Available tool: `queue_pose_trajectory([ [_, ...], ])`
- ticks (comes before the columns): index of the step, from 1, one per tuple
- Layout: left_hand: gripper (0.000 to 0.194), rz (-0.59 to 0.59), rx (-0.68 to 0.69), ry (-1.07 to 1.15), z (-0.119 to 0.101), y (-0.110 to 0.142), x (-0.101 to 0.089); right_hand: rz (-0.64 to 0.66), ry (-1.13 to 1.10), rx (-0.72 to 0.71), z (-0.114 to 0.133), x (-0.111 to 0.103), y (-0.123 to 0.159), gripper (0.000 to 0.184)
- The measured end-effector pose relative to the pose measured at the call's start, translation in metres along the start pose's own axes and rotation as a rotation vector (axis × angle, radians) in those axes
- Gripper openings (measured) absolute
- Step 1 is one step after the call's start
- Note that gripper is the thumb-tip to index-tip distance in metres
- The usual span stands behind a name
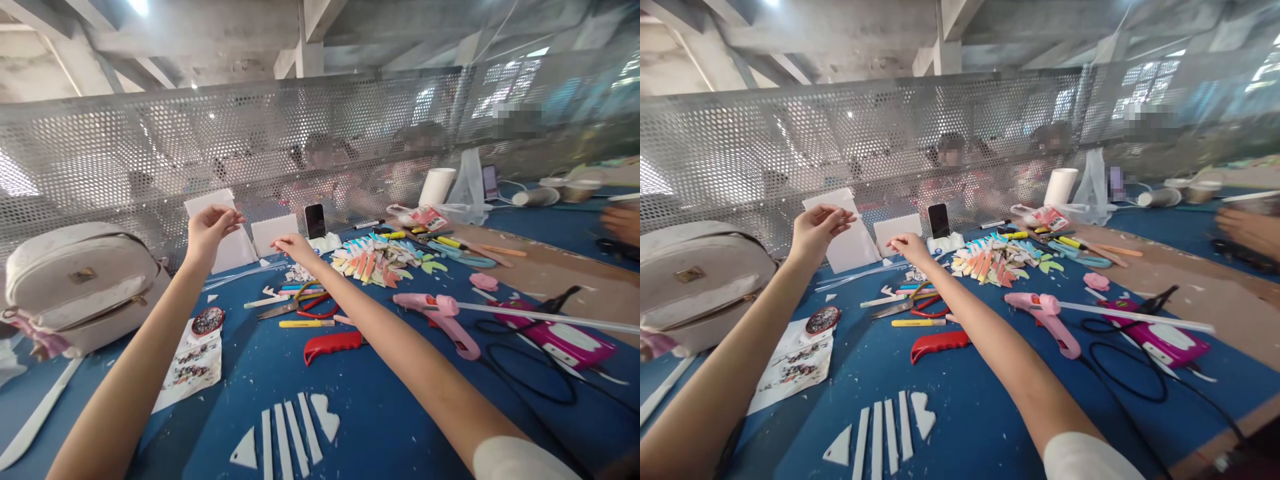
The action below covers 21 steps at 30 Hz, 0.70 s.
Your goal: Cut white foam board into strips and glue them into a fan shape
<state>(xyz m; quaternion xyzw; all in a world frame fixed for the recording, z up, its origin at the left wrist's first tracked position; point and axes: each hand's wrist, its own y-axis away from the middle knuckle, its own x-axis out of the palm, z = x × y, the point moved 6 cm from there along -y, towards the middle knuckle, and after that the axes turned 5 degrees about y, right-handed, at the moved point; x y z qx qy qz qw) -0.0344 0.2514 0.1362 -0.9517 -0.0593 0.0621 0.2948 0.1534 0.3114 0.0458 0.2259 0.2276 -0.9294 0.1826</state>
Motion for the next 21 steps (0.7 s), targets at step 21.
queue_pose_trajectory([
  [21, 0.028, 0.133, -0.322, -0.308, 0.032, 0.148, -0.046, 0.423, 0.652, -0.046, 0.023, 0.007, 0.029, 0.03],
])
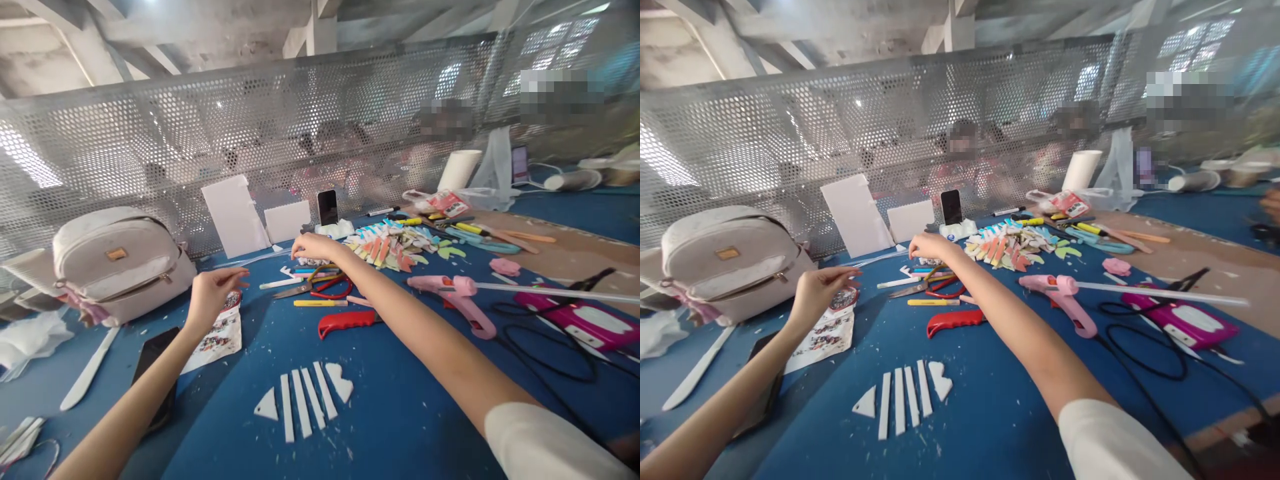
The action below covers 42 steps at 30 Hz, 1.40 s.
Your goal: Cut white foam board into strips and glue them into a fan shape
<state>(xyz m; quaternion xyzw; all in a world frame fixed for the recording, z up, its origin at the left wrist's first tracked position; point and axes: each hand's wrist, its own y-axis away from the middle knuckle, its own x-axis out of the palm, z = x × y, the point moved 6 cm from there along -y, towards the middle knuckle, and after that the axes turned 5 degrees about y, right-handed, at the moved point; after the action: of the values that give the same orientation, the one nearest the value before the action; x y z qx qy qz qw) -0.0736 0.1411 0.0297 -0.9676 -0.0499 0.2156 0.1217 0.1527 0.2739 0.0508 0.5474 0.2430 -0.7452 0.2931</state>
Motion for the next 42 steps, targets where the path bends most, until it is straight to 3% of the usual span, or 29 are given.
queue_pose_trajectory([
  [4, 0.028, 0.084, -0.01, -0.036, 0.012, 0.016, 0.016, -0.018, 0.077, -0.045, 0.033, -0.027, 0.02, 0.031],
  [9, 0.028, 0.14, 0.04, -0.056, 0.016, 0.019, 0.022, -0.054, 0.203, -0.067, 0.081, -0.061, 0.085, 0.034],
  [12, 0.028, 0.162, 0.069, -0.056, 0.014, 0.02, 0.021, 0.028, 0.277, -0.022, 0.088, -0.06, 0.129, 0.027],
  [15, 0.027, 0.184, 0.091, -0.044, 0.008, 0.02, 0.023, 0.077, 0.344, 0.048, 0.077, -0.048, 0.153, 0.019],
  [18, 0.028, 0.208, 0.102, -0.014, -0.001, 0.019, 0.03, 0.083, 0.402, 0.093, 0.061, -0.024, 0.151, 0.018],
  [23, 0.03, 0.22, 0.058, 0.025, -0.013, 0.012, 0.038, 0.115, 0.493, 0.127, 0.036, 0.025, 0.116, 0.033],
  [27, 0.03, 0.208, 0.007, 0.039, -0.012, 0.01, 0.033, 0.125, 0.538, 0.15, 0.021, 0.042, 0.095, 0.033],
  [31, 0.03, 0.204, -0.001, 0.033, -0.009, 0.015, 0.026, 0.091, 0.53, 0.123, 0.015, 0.04, 0.09, 0.032],
  [36, 0.03, 0.143, 0.065, -0.035, -0.008, 0.012, 0.019, 0.023, 0.552, 0.135, 0.016, 0.015, 0.097, 0.032],
  [42, 0.026, -0.012, 0.198, -0.163, -0.02, -0.001, 0.011, 0.125, 0.602, 0.223, 0.024, -0.015, 0.129, 0.026],
])
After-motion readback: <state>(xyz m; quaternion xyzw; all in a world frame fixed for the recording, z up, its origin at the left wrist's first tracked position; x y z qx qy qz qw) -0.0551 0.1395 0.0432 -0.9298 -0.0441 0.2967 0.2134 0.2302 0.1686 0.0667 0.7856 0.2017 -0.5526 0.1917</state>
